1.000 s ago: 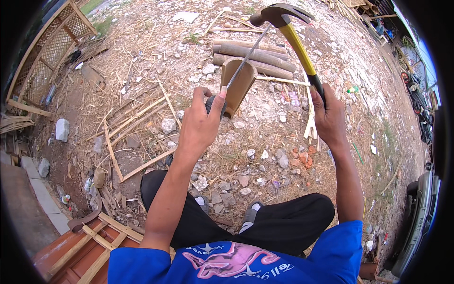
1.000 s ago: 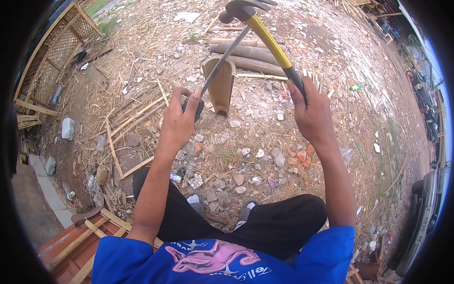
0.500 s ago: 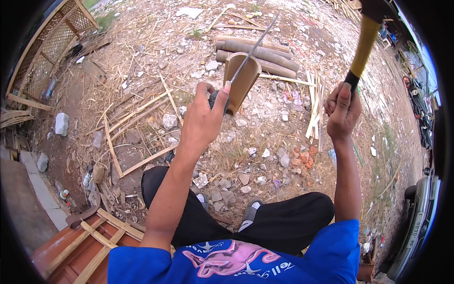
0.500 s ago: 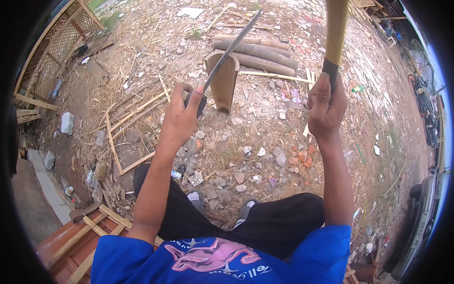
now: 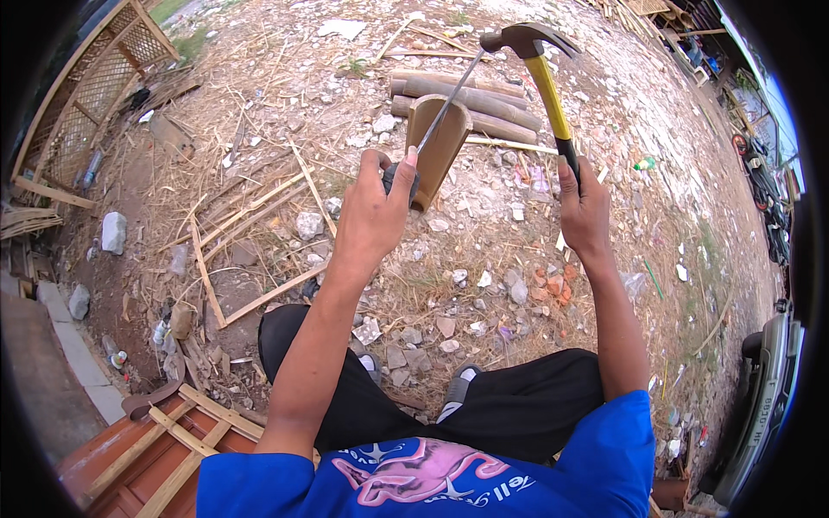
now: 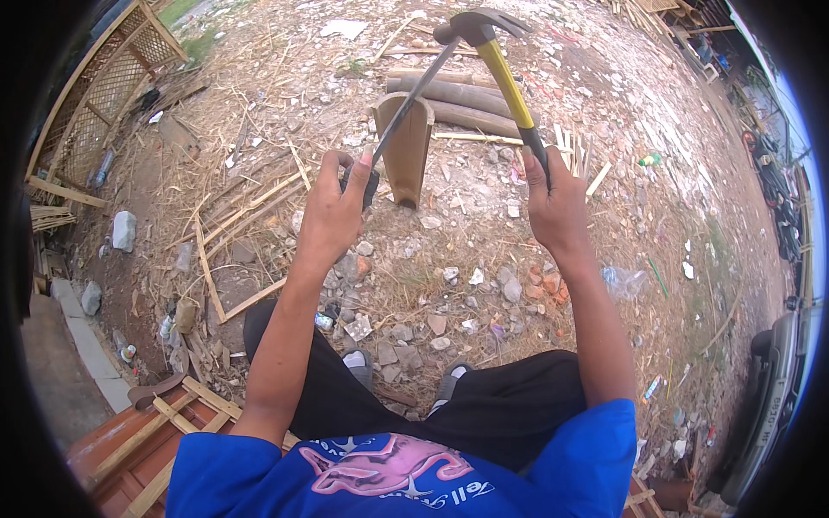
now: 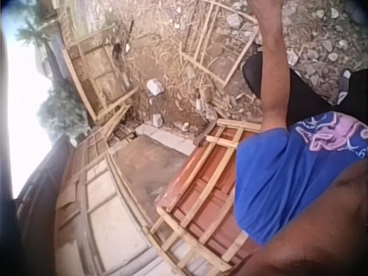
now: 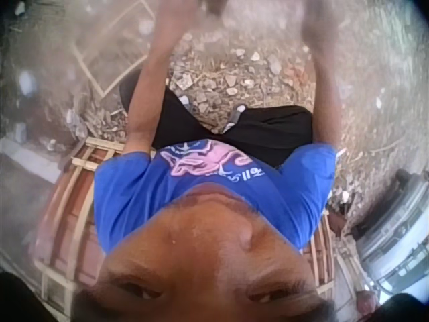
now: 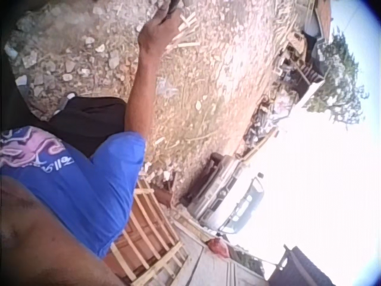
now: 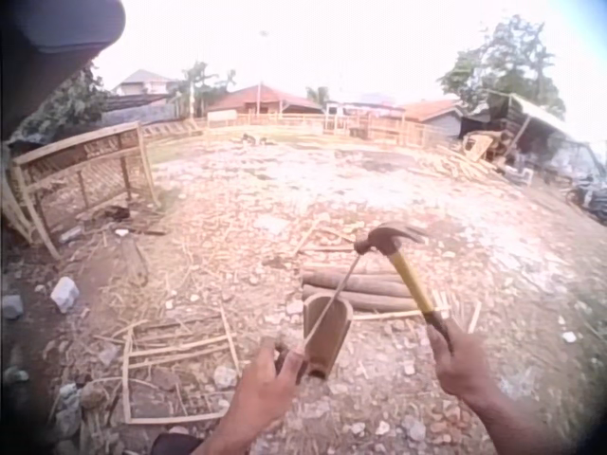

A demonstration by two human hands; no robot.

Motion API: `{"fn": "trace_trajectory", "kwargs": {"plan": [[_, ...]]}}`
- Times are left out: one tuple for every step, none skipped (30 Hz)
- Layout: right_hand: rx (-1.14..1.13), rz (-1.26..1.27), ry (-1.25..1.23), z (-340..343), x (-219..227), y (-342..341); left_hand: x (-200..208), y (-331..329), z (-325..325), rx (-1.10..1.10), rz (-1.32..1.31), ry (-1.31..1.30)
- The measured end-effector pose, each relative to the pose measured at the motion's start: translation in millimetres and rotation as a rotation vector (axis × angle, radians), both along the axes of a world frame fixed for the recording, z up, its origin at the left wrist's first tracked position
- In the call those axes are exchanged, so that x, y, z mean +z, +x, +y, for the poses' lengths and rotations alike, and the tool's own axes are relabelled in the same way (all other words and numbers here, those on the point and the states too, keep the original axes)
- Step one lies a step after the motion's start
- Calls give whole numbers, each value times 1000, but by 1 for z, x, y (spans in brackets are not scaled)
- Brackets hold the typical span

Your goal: The person splits bamboo pieces using a knife and a hammer, then carves and trims the edges of the bamboo using the knife.

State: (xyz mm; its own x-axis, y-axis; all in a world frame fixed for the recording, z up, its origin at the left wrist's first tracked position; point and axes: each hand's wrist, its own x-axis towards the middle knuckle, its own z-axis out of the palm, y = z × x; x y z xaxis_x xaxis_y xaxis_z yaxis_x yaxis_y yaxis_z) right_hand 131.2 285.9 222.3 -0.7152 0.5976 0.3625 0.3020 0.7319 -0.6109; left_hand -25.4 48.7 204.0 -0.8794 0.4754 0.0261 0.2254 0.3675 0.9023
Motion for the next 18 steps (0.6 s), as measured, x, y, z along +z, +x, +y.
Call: {"fn": "trace_trajectory", "kwargs": {"plan": [[14, -62, 41, -2, 0, -2, 0, -1, 0, 2, 15, -3], [29, -124, 82, -4, 0, -3, -1, -1, -1, 4, 30, -5], [29, -87, 85, -4, -4, -7, -2, -2, 0, 4, 33, -4], [29, -84, 86, -2, -2, -8, -3, -3, 0, 5, 4, -2], [6, -96, 63, -1, 4, -8, -4, -4, 0, 6, -25, 0], [-12, -110, 35, 1, 9, -8, -4, -3, 1, 10, -26, -4], [2, -28, 43, 1, 17, -7, -2, -1, 1, 2, -31, -4], [16, 54, 50, 1, 29, -6, 0, 0, 1, -7, -35, -4], [84, 192, -82, -5, 43, -7, 0, -2, 0, -4, -38, -10], [156, 330, -198, -14, 64, -5, 3, -2, 0, 1, -13, -9], [221, 445, -208, -18, 74, -6, 2, -3, -3, 17, 12, -19], [276, 562, -204, -19, 81, -6, 3, -4, -3, 14, 7, -19], [285, 646, -225, -16, 73, -9, 3, -4, -3, 1, -17, -10], [295, 731, -245, -11, 55, -13, 3, -5, -3, -12, -41, 0], [329, 547, -129, 5, 29, -9, 5, -4, -1, -16, -45, 7], [90, 83, 56, 9, 7, -5, 5, -3, 0, -16, -3, -5], [80, -233, 87, 5, -2, -5, 6, -3, -2, -32, 41, -6], [71, -206, 43, 6, -11, -4, 7, -3, 1, -35, 43, -2]]}}
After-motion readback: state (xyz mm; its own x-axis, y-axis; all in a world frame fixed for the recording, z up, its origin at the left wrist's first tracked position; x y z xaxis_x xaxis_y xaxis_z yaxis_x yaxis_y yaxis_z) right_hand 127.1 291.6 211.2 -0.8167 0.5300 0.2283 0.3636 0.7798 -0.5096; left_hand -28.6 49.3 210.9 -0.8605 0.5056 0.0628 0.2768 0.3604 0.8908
